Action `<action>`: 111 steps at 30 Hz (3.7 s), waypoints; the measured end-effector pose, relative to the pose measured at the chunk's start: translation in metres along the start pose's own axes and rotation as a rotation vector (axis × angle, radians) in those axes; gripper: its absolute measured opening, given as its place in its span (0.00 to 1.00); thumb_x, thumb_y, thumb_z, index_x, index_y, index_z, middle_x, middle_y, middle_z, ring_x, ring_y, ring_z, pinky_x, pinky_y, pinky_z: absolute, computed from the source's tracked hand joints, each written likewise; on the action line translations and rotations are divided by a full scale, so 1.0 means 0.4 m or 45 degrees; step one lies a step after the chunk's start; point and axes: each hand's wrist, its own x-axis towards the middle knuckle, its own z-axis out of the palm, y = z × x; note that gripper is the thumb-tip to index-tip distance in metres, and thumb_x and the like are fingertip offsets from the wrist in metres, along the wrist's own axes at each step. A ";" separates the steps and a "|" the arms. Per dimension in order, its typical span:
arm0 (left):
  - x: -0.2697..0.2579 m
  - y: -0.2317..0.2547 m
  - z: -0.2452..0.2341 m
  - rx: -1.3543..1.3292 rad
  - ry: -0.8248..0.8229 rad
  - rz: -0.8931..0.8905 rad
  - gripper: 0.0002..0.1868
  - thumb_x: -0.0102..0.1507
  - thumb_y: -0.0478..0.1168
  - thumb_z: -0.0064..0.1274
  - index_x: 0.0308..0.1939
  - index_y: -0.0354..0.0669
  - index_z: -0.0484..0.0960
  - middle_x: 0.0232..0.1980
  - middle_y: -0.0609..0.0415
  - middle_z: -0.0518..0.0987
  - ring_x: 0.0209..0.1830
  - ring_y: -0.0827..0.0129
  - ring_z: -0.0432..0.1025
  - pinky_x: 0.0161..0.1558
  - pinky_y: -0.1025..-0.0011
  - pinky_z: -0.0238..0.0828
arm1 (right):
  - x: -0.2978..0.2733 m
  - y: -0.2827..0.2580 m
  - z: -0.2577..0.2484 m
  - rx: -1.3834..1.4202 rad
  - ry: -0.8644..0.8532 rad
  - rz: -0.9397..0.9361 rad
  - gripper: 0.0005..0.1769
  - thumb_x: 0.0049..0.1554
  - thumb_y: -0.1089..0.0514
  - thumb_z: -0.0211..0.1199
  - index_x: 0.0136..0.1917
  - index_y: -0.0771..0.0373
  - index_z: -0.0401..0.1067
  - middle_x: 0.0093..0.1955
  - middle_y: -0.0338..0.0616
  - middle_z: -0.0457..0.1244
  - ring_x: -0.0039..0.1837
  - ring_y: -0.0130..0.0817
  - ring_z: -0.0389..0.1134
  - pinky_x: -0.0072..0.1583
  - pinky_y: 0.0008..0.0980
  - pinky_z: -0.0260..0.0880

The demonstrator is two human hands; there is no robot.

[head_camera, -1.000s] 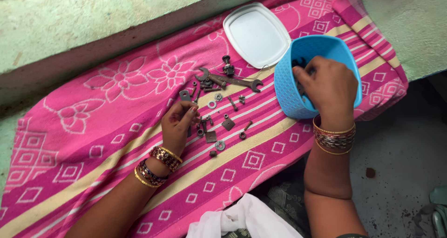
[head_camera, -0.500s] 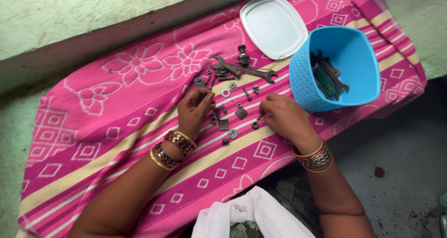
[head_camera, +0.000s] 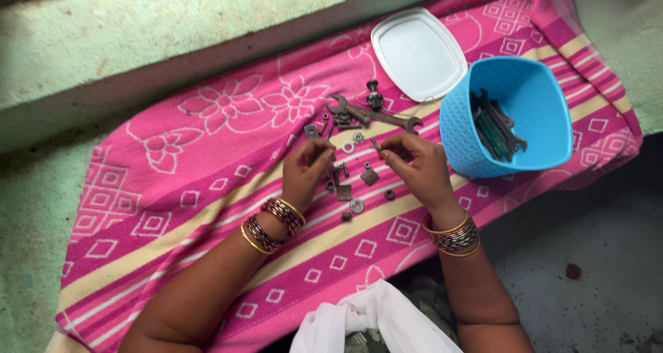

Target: The person sits on a patterned cloth on the floor and assembles small metal hardware components. They pick up nuts, bolts, and washers, threading them together by hand. A blue basket containing tools and a white lid are visible nearby.

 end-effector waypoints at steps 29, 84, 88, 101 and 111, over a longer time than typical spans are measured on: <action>0.006 0.000 -0.008 -0.062 0.121 -0.048 0.07 0.67 0.33 0.56 0.48 0.37 0.78 0.36 0.62 0.75 0.32 0.84 0.67 0.34 0.80 0.66 | 0.195 -0.015 0.158 -0.049 -0.401 -0.529 0.09 0.59 0.57 0.64 0.48 0.65 0.73 0.42 0.49 0.67 0.43 0.43 0.70 0.47 0.38 0.69; 0.006 -0.017 -0.018 -0.068 0.060 -0.063 0.11 0.71 0.40 0.49 0.52 0.37 0.77 0.40 0.60 0.79 0.35 0.81 0.75 0.38 0.79 0.73 | 0.174 0.032 0.139 0.070 -0.447 -0.589 0.10 0.58 0.61 0.65 0.54 0.63 0.76 0.45 0.44 0.69 0.45 0.34 0.73 0.48 0.33 0.71; 0.008 -0.010 -0.016 -0.046 0.066 -0.063 0.11 0.71 0.40 0.49 0.52 0.38 0.78 0.39 0.61 0.79 0.35 0.81 0.74 0.38 0.79 0.73 | 0.174 0.031 0.140 0.066 -0.441 -0.601 0.10 0.58 0.60 0.65 0.54 0.63 0.76 0.45 0.45 0.69 0.46 0.34 0.73 0.48 0.33 0.71; 0.006 0.009 -0.008 0.045 0.066 -0.065 0.11 0.69 0.40 0.54 0.51 0.38 0.79 0.37 0.60 0.78 0.34 0.82 0.71 0.35 0.79 0.69 | 0.174 0.045 0.148 0.076 -0.419 -0.562 0.09 0.58 0.59 0.68 0.52 0.64 0.77 0.43 0.44 0.69 0.41 0.30 0.72 0.44 0.29 0.71; 0.007 -0.025 -0.018 -0.045 0.024 -0.060 0.14 0.73 0.44 0.46 0.46 0.37 0.81 0.35 0.59 0.79 0.32 0.80 0.72 0.35 0.79 0.69 | 0.174 0.019 0.143 0.124 -0.370 -0.532 0.13 0.60 0.60 0.65 0.58 0.64 0.76 0.44 0.43 0.69 0.42 0.28 0.72 0.44 0.27 0.71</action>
